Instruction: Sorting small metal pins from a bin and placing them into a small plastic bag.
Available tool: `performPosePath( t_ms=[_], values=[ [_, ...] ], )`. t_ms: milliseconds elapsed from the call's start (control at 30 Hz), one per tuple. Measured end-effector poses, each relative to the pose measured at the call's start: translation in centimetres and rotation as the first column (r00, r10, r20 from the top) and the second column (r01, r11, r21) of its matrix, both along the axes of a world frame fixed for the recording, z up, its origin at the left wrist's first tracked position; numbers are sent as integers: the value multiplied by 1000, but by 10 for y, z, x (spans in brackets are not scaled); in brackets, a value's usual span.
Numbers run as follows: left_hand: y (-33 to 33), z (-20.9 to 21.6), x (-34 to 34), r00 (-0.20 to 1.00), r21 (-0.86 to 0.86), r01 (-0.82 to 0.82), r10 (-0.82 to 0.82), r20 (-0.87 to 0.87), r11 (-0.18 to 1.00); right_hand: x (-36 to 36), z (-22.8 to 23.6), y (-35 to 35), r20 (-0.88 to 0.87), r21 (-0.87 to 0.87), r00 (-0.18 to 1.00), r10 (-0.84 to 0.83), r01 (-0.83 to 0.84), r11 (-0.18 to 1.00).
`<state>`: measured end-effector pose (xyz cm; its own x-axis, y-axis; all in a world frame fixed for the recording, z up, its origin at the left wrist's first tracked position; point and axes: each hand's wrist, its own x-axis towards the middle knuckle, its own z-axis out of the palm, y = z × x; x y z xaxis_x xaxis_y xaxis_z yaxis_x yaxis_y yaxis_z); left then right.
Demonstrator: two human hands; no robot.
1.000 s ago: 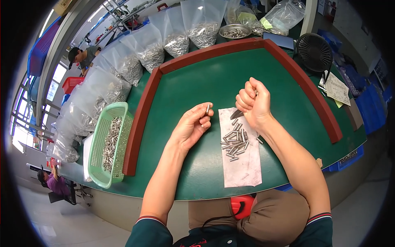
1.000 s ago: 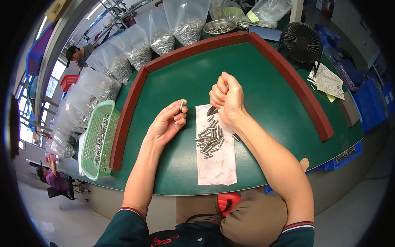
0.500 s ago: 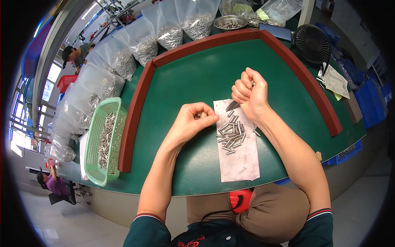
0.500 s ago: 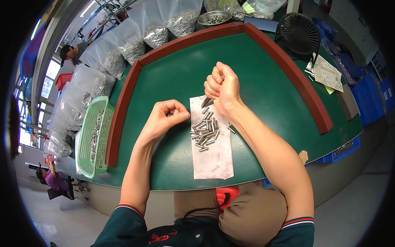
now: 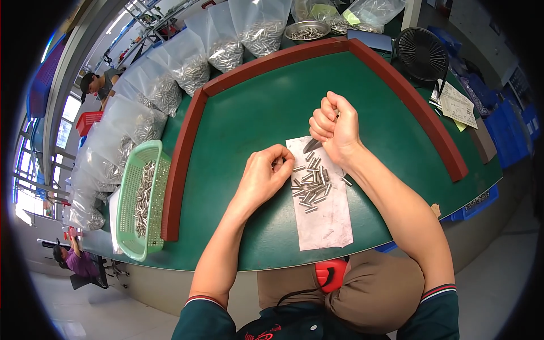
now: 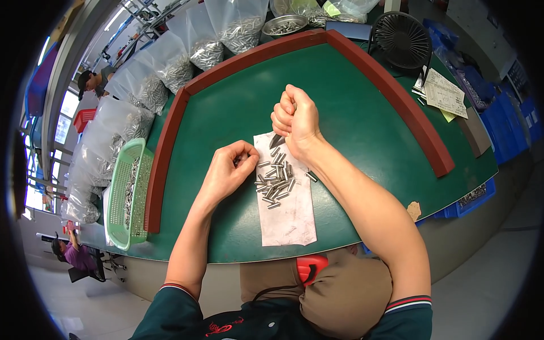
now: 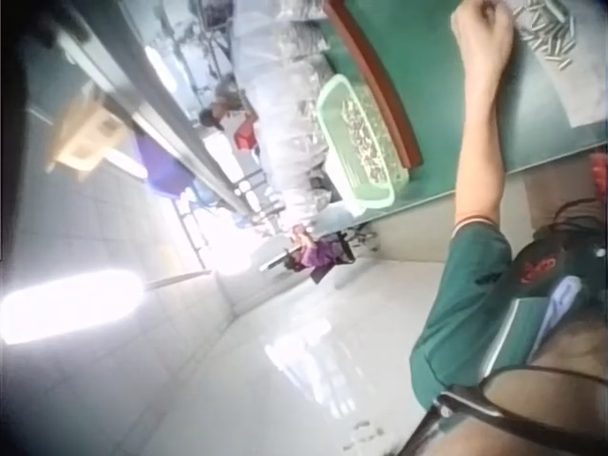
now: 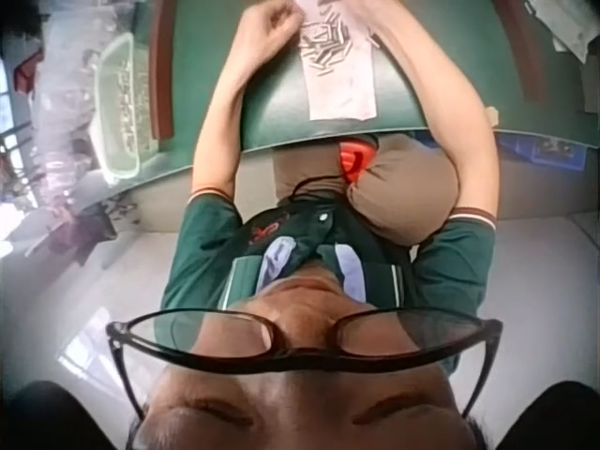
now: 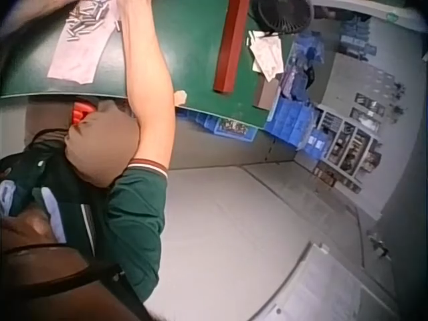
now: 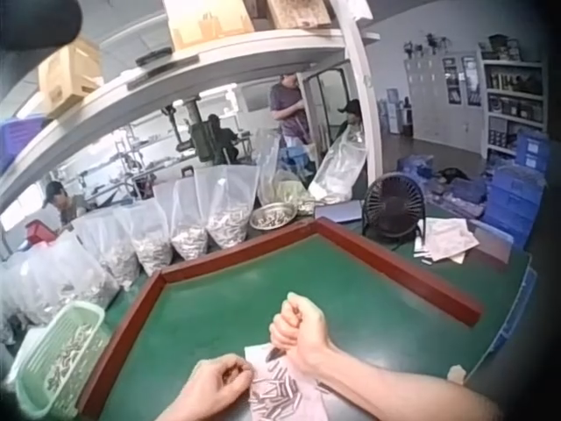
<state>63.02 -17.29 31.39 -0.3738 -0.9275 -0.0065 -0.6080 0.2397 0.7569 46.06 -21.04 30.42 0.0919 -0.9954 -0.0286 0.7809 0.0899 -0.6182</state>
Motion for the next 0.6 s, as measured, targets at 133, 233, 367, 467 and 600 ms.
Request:
performPosePath(
  t_ms=[133, 233, 367, 467, 600],
  values=[
    [-2, 1, 0, 1000, -17, 1, 0, 31, 1000, -1, 0, -1, -6, -5, 1000, -3, 3, 1000],
    [-2, 2, -1, 996, -29, 28, -25, 85, 999, 0, 1, 0, -7, -9, 1000, 2, -2, 1000],
    [-6, -2, 4, 941, 157, -3, 56, -333, 988, -1, 0, -1, -3, -11, 1000, 0, 0, 1000],
    [-16, -2, 22, 510, 552, 341, 343, -788, 761, -1, 0, 1, -3, -10, 1000, 2, -2, 1000],
    [-19, -8, 24, 422, 559, 381, 399, -814, 736, -1, 0, 1, -6, 4, 1000, 0, 0, 1000]
  ],
)
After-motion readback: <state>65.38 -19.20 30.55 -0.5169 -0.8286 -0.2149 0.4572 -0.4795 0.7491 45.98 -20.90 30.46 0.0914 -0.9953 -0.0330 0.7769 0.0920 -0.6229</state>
